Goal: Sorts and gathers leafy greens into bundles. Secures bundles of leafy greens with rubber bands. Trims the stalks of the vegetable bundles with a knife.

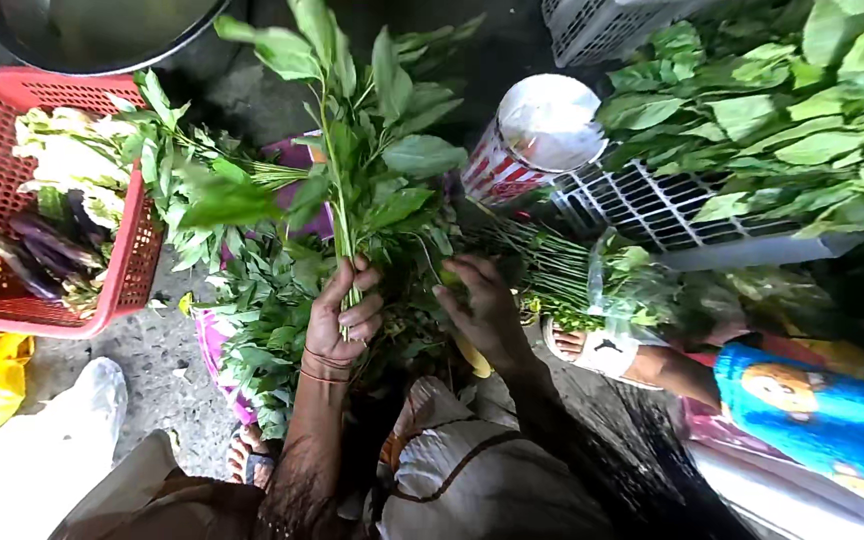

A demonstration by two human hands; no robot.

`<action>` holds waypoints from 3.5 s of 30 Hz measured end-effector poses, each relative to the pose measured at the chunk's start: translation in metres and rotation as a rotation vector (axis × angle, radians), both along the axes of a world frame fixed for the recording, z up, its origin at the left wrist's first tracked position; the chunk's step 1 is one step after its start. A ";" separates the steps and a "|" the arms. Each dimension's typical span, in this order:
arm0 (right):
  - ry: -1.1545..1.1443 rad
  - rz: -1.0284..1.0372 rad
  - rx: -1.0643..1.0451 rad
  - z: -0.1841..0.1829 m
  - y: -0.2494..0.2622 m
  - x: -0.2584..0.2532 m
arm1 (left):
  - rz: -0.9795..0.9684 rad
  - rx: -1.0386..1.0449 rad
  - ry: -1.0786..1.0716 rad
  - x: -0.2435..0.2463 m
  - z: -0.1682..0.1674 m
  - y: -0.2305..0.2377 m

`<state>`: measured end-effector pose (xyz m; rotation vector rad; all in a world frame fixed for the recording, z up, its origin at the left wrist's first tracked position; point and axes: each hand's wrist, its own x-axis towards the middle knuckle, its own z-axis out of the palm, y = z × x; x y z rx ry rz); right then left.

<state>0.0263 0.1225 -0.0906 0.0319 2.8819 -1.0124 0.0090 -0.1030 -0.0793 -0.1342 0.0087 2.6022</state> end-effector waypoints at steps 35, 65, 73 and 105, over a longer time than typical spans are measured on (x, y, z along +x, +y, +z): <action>0.125 -0.076 -0.649 0.032 -0.052 -0.036 | 0.097 -1.320 0.165 0.007 -0.017 0.059; -0.043 -0.190 0.002 -0.065 0.004 -0.035 | 0.377 -1.548 -0.022 0.002 -0.050 0.032; -0.241 -0.175 -0.097 -0.067 0.005 -0.089 | 0.615 -1.541 -0.061 -0.007 -0.032 -0.007; 0.013 -0.163 -0.771 0.065 -0.010 -0.066 | 0.093 -1.116 0.165 0.010 0.019 0.072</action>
